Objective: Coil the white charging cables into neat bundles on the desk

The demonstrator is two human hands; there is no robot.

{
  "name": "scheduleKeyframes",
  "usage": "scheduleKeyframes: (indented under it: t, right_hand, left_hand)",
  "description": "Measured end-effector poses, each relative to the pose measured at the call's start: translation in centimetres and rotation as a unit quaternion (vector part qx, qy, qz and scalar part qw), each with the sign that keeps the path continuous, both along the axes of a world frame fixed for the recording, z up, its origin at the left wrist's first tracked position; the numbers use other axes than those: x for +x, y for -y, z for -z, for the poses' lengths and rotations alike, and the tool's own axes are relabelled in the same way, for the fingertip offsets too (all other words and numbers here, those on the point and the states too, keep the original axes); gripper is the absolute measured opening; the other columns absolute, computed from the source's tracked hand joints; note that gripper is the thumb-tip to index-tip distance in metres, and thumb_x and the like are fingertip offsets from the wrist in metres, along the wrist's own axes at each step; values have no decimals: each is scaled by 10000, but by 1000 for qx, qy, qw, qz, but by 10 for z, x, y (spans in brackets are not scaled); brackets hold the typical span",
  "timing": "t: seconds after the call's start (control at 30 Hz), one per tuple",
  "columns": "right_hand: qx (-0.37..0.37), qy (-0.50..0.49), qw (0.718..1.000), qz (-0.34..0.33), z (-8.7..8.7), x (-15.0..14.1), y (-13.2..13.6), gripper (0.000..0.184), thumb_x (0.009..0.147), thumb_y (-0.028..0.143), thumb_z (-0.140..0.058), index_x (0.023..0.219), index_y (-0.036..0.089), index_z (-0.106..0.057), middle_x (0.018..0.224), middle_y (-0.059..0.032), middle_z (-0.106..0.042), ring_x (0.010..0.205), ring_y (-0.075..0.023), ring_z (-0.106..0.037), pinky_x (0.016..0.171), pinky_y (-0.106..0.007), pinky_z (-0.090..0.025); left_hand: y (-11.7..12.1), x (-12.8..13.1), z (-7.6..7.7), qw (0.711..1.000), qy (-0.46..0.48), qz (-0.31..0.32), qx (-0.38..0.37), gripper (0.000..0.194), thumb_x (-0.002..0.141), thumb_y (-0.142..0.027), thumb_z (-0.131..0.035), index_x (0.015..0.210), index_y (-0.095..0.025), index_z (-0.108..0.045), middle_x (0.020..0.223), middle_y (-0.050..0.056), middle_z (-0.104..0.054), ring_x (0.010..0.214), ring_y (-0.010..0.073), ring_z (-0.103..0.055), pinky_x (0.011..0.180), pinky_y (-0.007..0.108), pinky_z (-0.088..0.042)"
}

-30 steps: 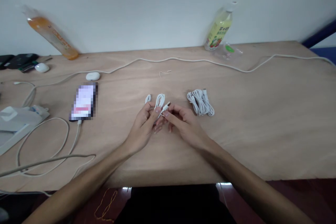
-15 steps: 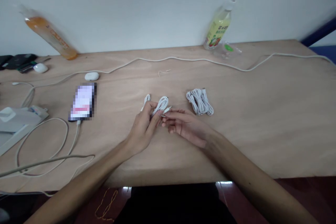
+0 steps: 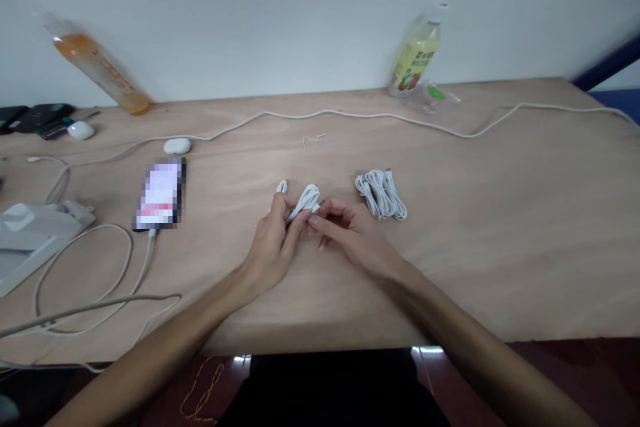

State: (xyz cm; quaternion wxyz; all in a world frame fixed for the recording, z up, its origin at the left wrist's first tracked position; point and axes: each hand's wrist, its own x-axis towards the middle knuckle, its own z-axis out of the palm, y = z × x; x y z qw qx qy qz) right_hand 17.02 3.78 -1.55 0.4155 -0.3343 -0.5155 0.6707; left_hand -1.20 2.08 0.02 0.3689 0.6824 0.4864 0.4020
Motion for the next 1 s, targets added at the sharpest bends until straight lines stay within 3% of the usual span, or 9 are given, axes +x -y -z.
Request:
scheduleKeyframes:
  t: [0.23,0.4,0.53,0.67,0.77,0.9,1.0]
  right_hand:
    - [30,17,999,-15,-5,-2,2,219,1023,434,-710,969,230,-652,858,3,-691,757,-156,-678,656,-294,-596]
    - [53,5,998,-29,-7,-3,2,297,1048,514,-684,945,243,-618,790,19,-676,714,-154,-648,656,-297,-556]
    - [59,9,998,-37,-8,-4,1,318,1056,520,-682,915,248,-596,750,28,-668,696,-153,-651,655,-298,-538]
    - [61,4,998,-31,-7,-3,2,295,1068,452,-667,875,252,-567,731,37,-644,696,-157,-666,651,-302,-538]
    - [83,12,996,-12,-8,-3,4,237,1066,379,-648,883,253,-563,727,46,-630,644,-142,-595,636,-296,-492]
    - [169,122,978,3,-13,-3,7,209,1055,269,-570,850,256,-528,721,50,-566,663,-150,-520,682,-311,-436]
    - [203,183,962,12,-18,-3,8,180,1058,278,-529,879,261,-527,722,50,-568,645,-157,-499,682,-319,-412]
  left_hand:
    - [1,1,8,988,134,32,-74,226,1125,-449,-553,1052,-249,-477,691,-79,-554,591,124,-489,578,260,-397]
    - [1,8,6,949,274,80,-132,335,1099,-553,-609,1041,-255,-471,647,-108,-493,586,123,-501,638,279,-497]
    - [2,12,3,927,325,90,-165,359,1082,-567,-642,1040,-253,-473,648,-106,-512,600,118,-540,634,270,-490]
    - [3,11,-1,925,317,91,-187,344,1069,-535,-672,1078,-243,-490,701,-83,-575,640,123,-582,611,262,-475]
    - [4,11,-3,941,277,66,-180,353,1026,-460,-745,1179,-226,-530,833,-48,-646,728,129,-627,714,280,-541]
    - [5,11,-3,958,223,21,-178,313,1001,-423,-747,1170,-196,-612,1089,51,-728,981,187,-703,898,327,-599]
    - [5,10,-2,963,204,5,-177,306,1002,-451,-732,1126,-184,-647,1102,80,-743,1027,229,-722,872,351,-634]
